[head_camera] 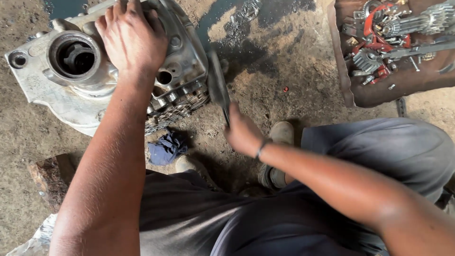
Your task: The person scrubs a disassembled engine block with a wire brush, focusing on the exterior surfaces and crevices. The person rotates the block to access different sides and continues scrubbing throughout the clip.
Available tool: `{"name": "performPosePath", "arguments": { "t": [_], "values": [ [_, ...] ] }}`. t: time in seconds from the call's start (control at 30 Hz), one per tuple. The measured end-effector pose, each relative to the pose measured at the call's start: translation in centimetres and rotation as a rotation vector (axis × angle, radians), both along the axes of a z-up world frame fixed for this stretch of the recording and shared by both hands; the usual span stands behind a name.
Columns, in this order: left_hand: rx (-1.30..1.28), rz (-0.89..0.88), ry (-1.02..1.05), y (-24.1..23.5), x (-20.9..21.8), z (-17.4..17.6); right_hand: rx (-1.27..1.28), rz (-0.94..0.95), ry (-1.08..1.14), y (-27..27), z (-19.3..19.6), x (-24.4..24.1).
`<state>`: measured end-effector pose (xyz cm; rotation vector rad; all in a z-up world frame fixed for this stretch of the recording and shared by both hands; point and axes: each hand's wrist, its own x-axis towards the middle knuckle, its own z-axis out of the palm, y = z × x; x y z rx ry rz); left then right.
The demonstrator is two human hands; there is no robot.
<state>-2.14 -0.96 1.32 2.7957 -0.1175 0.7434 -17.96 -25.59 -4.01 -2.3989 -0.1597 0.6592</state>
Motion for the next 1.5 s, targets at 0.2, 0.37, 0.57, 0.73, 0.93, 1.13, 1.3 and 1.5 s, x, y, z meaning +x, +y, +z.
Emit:
{"name": "performPosePath", "arguments": {
  "t": [0.2, 0.37, 0.57, 0.73, 0.93, 1.13, 1.3, 1.5],
  "values": [
    [0.093, 0.039, -0.062, 0.2, 0.6, -0.7, -0.081, -0.009, 0.018, 1.8, 0.7, 7.2],
    [-0.032, 0.016, 0.066, 0.2, 0.0, -0.3, 0.0, 0.009, -0.004, 0.9, 0.9, 4.2],
    [0.054, 0.016, -0.09, -0.1, 0.2, -0.2, -0.089, 0.034, 0.142, 0.5, 3.3, 2.0],
    [-0.011, 0.011, 0.029, -0.3, -0.4, 0.8, -0.156, 0.038, 0.072, 1.5, 3.3, 7.6],
    [0.087, -0.005, -0.107, 0.2, 0.5, -0.3, -0.138, 0.101, 0.084, -1.2, 3.5, 0.2],
    [0.054, 0.036, 0.017, 0.4, 1.1, -0.4, -0.192, 0.145, 0.009, -0.2, 3.4, 8.1],
    [0.022, 0.06, 0.103, 0.6, 1.1, -0.7, -0.113, 0.109, 0.119, -2.0, 4.0, 0.6],
    [0.049, 0.032, 0.001, 0.5, 1.5, -1.5, -0.115, 0.127, -0.02, 0.6, 1.9, 7.8]
  ]
}}
